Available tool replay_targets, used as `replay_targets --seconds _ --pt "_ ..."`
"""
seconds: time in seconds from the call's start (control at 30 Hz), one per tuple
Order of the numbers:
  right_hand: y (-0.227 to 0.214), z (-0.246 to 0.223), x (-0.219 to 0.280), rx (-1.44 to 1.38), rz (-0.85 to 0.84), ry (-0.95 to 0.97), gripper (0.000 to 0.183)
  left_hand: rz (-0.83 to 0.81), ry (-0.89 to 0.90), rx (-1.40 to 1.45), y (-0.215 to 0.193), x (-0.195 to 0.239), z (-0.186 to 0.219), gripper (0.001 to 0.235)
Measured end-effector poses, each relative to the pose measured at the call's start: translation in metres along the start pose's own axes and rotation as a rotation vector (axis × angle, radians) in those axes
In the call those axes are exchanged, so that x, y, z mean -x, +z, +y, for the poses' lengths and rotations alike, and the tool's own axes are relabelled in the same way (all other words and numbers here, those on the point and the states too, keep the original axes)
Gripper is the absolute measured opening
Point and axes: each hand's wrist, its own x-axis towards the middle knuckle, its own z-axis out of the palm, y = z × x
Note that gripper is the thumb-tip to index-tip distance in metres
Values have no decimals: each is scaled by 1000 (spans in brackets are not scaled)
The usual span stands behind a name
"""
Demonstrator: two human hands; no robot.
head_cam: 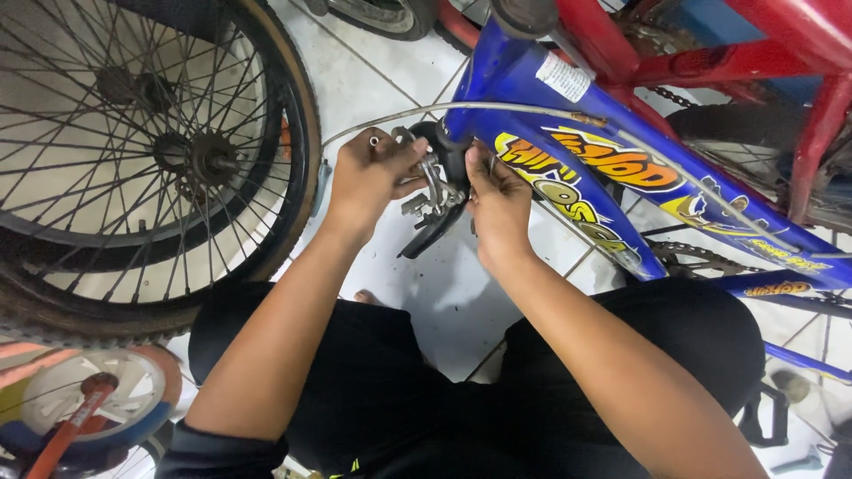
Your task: The person sits on the floor and uses a wrench to tighten a bolt on a bicycle brake caliper. They then pick up a brake arm and attach it to the caliper, continuing to adjust the assembly with the wrench.
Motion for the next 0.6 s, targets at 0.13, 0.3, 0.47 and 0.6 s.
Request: replay_targets --seconds 0.13,0.3,0.47,0.6 --pt "0 2 -6 21 -8 -17 23 -82 23 73 -9 -3 -8 31" --pt "3 5 -7 42 0 -18 23 -50 16 142 -10 -1 -11 36" --pt "2 3 -7 36 10 -9 28 -56 11 152 -9 -1 -10 36" --pt "2 6 -8 55 16 -26 30 -35 27 151 -9 -2 -16 37"
